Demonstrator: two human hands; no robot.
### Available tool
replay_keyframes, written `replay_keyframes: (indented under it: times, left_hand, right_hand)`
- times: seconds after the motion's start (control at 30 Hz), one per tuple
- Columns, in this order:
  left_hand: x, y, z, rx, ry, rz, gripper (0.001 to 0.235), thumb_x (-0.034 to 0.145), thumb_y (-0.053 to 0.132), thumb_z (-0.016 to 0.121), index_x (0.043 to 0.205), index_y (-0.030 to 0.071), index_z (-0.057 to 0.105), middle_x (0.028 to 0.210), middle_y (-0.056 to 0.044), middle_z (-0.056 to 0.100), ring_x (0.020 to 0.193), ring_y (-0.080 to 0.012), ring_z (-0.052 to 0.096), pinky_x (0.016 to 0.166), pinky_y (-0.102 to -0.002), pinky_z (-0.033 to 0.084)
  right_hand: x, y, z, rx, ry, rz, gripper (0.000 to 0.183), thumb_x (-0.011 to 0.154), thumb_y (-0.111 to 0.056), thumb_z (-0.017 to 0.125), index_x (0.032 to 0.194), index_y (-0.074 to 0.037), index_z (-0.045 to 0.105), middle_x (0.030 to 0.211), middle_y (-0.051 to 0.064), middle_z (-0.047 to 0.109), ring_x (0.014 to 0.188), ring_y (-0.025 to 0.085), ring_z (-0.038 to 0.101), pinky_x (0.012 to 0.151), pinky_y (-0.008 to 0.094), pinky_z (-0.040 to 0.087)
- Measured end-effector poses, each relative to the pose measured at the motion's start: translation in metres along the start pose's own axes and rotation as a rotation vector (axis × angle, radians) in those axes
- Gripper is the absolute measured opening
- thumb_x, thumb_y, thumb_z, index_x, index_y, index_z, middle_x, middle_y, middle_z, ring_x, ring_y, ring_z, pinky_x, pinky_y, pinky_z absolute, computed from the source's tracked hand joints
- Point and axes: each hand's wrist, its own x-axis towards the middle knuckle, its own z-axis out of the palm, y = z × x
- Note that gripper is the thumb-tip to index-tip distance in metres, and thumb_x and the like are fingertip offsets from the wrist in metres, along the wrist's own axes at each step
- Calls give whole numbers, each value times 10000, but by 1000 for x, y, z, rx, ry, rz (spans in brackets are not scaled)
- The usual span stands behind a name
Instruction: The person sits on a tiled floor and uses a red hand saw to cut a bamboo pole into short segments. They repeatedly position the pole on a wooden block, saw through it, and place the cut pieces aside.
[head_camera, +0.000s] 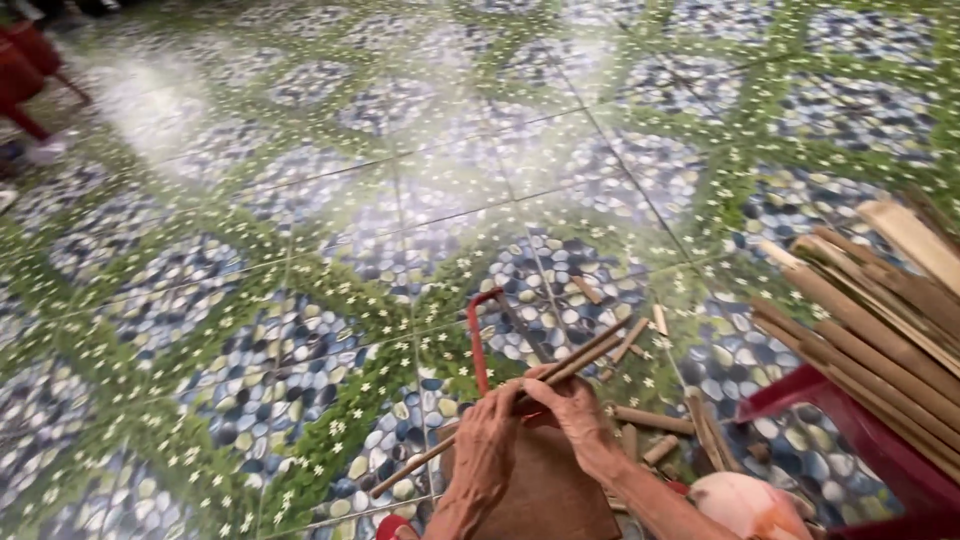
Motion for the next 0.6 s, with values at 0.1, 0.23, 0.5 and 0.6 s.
replay_keyframes:
  times: [0.1,0.23,0.5,0.6]
  left_hand:
    - [3,4,0,9,4,-10,544,902,50,568,1436,109,483,1263,-139,658,1105,-345,645,816,-432,474]
    - [-1,-2,8,41,37,-6,519,920,92,629,1422,79,500,1247,-160,658,1061,-355,650,823,-437,477]
    - [-5,6,-13,16,36,-2,515,871,-53,540,1372,67,540,1200,-166,661,1056,-355,641,778,-425,451]
    - [-7,10,-17,10,16,-19,519,831,-83,560,1335,35,523,1184,-196,656,1011,-366,646,735,-417,441]
  right_hand:
    - [16,18,-8,31,63,0,150,905,-50,747,1052,-22,757,897,259,806,776,390,795,687,453,662]
    - [17,23,-10,38,17,-23,159,904,-26,731,1059,-1,749,904,278,801,763,414,788,685,473,654]
    - [21,24,-9,27,11,-7,205,924,-10,697,1128,14,697,942,305,757,779,453,749,721,506,632]
    - [26,29,-11,-16,57,5,184,941,-58,700,1123,-46,679,939,283,738,778,447,736,735,507,624]
